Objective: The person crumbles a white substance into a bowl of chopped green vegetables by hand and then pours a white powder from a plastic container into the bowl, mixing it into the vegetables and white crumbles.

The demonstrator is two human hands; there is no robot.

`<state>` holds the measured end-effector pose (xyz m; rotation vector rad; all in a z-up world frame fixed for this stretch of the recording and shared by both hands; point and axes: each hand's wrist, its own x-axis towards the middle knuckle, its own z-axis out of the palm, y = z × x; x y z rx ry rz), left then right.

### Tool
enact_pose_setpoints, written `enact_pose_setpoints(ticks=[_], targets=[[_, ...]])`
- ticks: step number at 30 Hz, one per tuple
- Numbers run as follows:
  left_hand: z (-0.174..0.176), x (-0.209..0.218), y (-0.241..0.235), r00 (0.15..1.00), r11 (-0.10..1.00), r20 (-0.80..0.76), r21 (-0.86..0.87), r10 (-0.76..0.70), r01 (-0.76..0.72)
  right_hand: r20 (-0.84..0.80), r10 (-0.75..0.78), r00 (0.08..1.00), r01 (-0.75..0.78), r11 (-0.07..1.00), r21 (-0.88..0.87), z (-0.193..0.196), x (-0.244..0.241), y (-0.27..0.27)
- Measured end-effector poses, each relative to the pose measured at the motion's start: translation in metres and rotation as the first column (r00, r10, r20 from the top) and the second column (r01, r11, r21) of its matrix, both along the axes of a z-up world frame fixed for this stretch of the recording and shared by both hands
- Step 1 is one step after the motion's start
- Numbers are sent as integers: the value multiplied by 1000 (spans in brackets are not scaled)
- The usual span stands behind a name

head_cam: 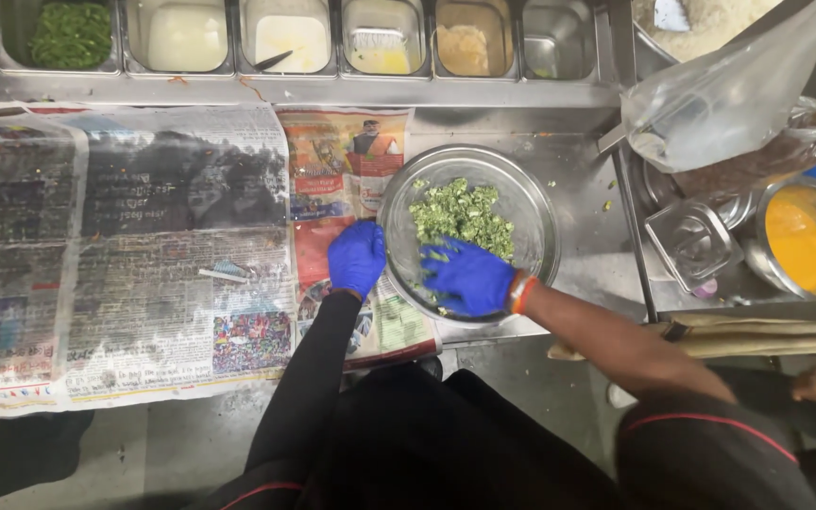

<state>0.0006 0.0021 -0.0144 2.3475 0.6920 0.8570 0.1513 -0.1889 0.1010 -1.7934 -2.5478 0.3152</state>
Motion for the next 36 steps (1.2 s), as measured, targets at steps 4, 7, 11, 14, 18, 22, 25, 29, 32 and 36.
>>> enact_pose_setpoints(ticks=[4, 7, 11, 14, 18, 22, 25, 29, 32, 36], targets=[[13, 5, -2, 996, 999, -84, -23, 30, -32, 84, 32, 996, -41, 993, 110, -39, -7, -4], [18, 3, -2, 994, 999, -98, 5, 40, -40, 336, -43, 941, 7, 994, 106, -60, -11, 28], [16, 2, -5, 996, 999, -80, -2, 35, -36, 412, -487, 770, 473, 869, 143, -47, 3, 71], [13, 3, -4, 996, 999, -73, 19, 50, -49, 194, -765, 614, 757, 641, 130, -23, 17, 69], [10, 3, -3, 996, 999, -72, 6, 43, -43, -81, -847, 525, 851, 522, 55, -2, 23, 24], [15, 4, -3, 996, 999, -85, 3, 40, -40, -180, -730, 660, 749, 619, 235, -11, -11, 0], [15, 4, -2, 996, 999, -80, 18, 40, -39, -35, -754, 656, 732, 625, 271, -32, -13, 8], [17, 1, -4, 995, 1000, -100, 1, 27, -27, -144, -780, 609, 793, 601, 103, -61, 31, 13], [16, 0, -6, 999, 1000, -43, -7, 27, -27, -165, -787, 595, 802, 595, 52, -70, 53, 10], [17, 1, -4, 998, 999, -28, 11, 50, -50, -186, -898, 398, 899, 422, -119, -34, 64, 2]])
